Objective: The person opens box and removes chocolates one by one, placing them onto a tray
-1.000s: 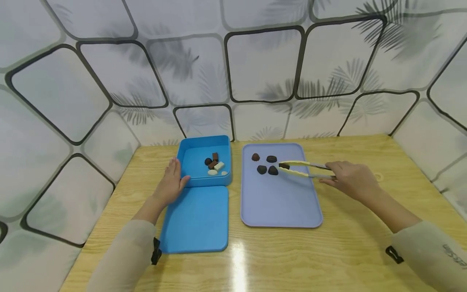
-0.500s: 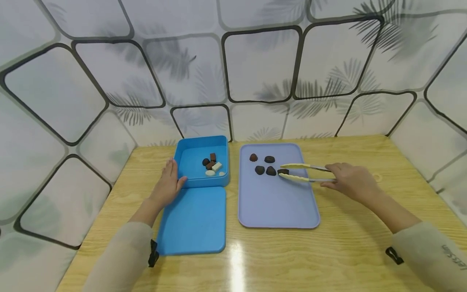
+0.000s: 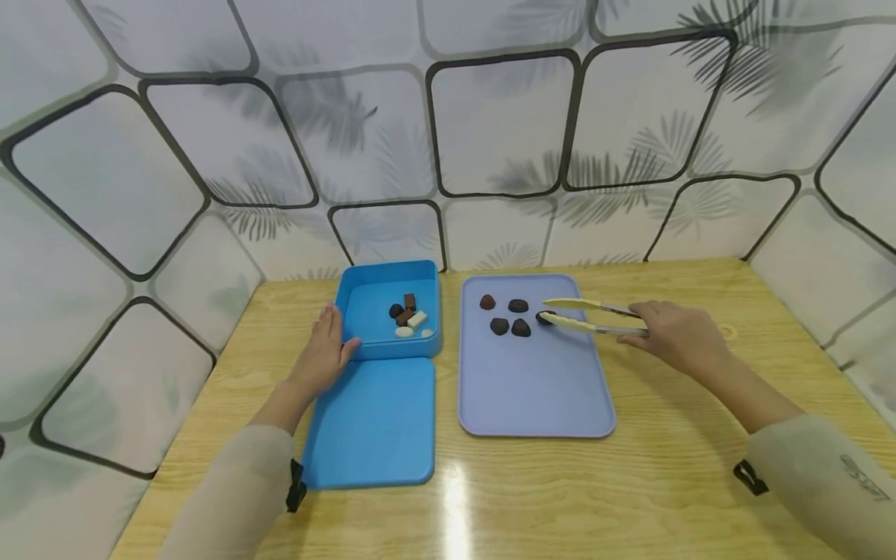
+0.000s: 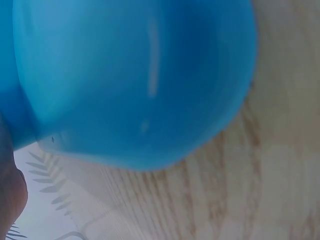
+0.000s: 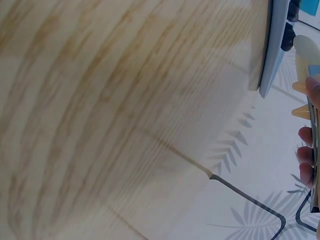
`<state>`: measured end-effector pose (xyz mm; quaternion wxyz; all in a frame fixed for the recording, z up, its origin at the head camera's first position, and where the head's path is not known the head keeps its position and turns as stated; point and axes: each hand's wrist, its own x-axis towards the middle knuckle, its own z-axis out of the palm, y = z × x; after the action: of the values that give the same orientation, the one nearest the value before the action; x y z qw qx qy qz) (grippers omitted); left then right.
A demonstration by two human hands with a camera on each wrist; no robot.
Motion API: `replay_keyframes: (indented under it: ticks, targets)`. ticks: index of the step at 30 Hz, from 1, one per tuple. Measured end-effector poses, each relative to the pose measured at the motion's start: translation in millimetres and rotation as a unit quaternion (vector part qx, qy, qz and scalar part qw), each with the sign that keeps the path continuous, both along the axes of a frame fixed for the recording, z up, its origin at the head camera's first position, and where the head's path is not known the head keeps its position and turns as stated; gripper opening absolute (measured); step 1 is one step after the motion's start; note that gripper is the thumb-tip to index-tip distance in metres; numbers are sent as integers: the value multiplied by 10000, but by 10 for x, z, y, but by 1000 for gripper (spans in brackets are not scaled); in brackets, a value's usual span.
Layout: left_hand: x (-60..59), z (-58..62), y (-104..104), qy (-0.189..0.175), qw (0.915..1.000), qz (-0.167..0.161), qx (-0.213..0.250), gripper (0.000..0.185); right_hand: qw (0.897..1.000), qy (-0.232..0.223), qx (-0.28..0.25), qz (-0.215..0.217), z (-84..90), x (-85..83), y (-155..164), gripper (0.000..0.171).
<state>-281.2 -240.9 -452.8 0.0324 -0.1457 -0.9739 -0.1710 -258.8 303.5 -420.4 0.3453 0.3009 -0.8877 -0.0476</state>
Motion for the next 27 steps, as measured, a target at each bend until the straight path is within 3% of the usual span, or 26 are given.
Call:
replay_keyframes:
  ticks: [11,20,27]
  targets:
    - [0,-15,-5,9,10000,21,-35,75,9971,-553,-26,-515,-17,-91,10,99]
    - [2,-9,-1,1,10000,43,-40,76,9944,-886,7,-573,-39,-87,-19,99]
    - [-5,-7,10,-25,10000,40,-42,73,9939,-906,-75,-622,-79,-114,-57,78]
